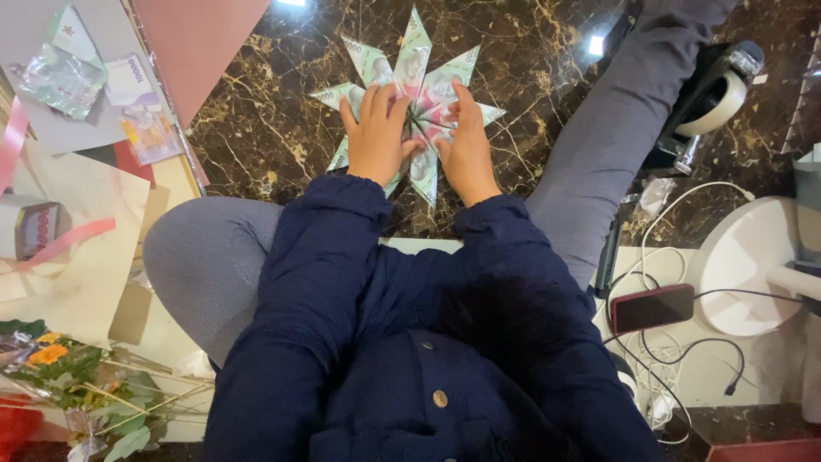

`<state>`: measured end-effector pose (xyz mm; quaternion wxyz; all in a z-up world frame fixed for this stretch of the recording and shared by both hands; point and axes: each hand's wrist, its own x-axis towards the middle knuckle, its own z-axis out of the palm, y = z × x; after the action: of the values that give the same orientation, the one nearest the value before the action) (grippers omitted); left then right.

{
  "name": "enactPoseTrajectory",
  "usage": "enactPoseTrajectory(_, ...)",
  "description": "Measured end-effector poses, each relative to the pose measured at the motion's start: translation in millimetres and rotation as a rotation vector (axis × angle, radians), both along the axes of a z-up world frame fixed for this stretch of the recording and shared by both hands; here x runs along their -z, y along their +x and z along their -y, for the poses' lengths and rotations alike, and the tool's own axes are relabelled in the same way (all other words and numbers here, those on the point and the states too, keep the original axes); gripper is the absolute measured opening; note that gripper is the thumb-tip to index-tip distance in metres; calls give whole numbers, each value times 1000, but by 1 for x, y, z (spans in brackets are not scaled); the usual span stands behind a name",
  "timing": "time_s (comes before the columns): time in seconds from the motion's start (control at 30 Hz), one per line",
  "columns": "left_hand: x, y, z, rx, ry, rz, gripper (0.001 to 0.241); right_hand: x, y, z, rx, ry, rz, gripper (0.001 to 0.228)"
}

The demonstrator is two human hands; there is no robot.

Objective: Folding banknotes into decorative shapes and assembling them into a star-shaped flower arrangement on the floor.

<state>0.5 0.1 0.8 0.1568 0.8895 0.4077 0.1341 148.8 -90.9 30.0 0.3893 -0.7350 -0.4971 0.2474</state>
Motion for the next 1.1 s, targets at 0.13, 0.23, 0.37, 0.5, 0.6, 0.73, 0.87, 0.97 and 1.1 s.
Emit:
enactPoseTrajectory(0.13, -9, 1, 1, -12, 18, 26, 75, -11, 1, 0, -10, 13, 43, 91)
enactPoseTrajectory(0.23, -26, 4, 3, -33, -41, 167, 61, -25, 2, 3, 9, 73, -60, 77)
enactPoseTrajectory(0.37, -62, 11, 19, -117, -587, 667, 45, -57, -6, 18, 56, 128, -631, 57)
enactPoseTrajectory(0.5, -117, 2, 44, -106, -958, 841, 40, -126, -25, 42, 41, 162, -1119, 59)
enactPoseTrajectory(0.6, -158, -6, 68, -154, -865, 933, 22, -144, -35, 64, -25, 265, -1231, 64)
enactPoseTrajectory(0.73, -192, -17, 88, -143, -709, 989, 20, -162, -46, 86, -59, 367, -1234, 67)
enactPoseTrajectory(0.87, -226, -24, 105, -94, -581, 1101, 18, -190, -57, 100, -31, 459, -1030, 65)
enactPoseTrajectory(0.97, -245, -27, 114, -48, -473, 1139, 17, -202, -62, 109, 4, 525, -791, 61)
enactPoseTrajectory(1.1, -268, -31, 124, 45, -330, 1165, 19, -215, -66, 119, 32, 618, -499, 56)
